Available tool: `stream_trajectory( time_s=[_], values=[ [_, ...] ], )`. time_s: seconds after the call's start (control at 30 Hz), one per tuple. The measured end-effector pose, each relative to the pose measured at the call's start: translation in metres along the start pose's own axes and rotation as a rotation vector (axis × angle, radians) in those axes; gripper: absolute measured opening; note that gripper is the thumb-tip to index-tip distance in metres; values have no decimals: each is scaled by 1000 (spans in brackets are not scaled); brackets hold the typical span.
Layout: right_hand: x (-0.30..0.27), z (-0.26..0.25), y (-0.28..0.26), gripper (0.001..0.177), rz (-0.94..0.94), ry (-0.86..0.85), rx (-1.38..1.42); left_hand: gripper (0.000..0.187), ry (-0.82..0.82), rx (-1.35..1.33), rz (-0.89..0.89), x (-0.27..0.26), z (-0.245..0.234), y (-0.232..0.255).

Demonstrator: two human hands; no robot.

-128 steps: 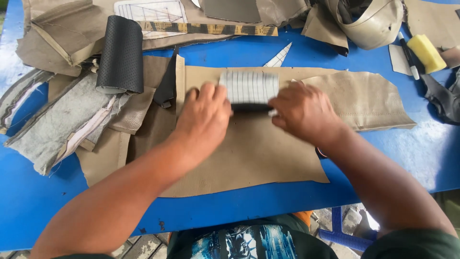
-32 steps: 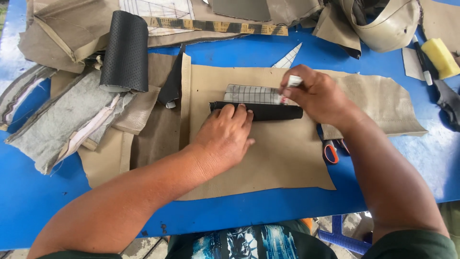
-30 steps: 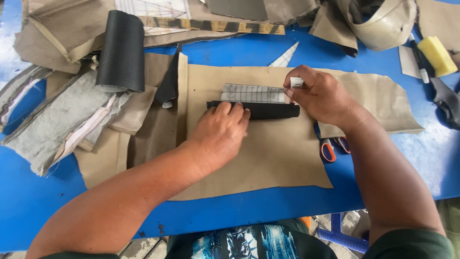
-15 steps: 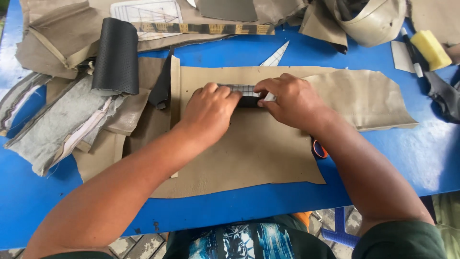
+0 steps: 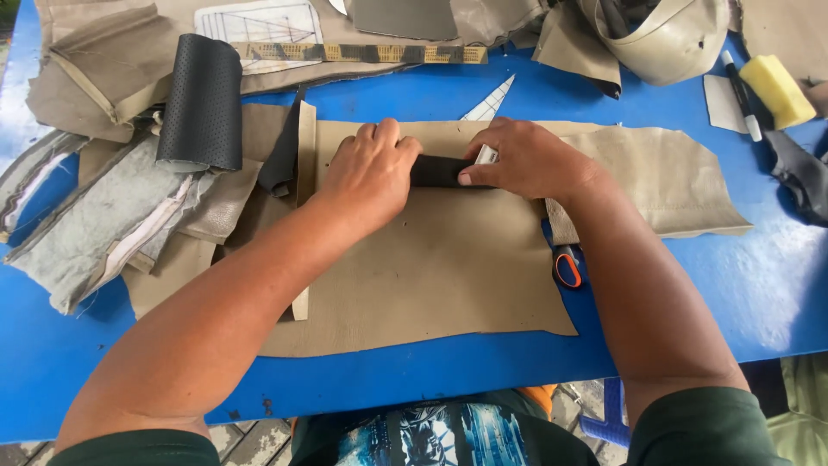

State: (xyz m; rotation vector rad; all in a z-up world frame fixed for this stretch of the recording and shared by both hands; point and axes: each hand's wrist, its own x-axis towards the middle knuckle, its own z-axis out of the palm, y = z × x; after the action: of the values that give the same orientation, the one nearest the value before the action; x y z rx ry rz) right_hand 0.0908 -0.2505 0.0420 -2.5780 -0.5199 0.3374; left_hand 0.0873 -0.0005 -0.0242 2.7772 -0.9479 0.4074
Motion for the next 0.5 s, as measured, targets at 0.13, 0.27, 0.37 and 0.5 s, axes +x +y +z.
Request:
stream_trajectory(
  time_s=[0.13, 0.27, 0.37, 0.5],
  values=[
    [11, 12, 12, 19, -38, 5, -52, 17, 45, 31, -14, -6, 22, -10],
    [12, 11, 13, 19, -119, 110, -152, 29, 109, -51, 34, -5, 16, -12],
    [12, 16, 12, 21, -212, 289, -254, 33, 212, 62, 83, -5, 11, -21],
    [14, 42, 22, 31, -315, 398, -533, 40, 252, 149, 153, -8, 14, -30]
  ],
)
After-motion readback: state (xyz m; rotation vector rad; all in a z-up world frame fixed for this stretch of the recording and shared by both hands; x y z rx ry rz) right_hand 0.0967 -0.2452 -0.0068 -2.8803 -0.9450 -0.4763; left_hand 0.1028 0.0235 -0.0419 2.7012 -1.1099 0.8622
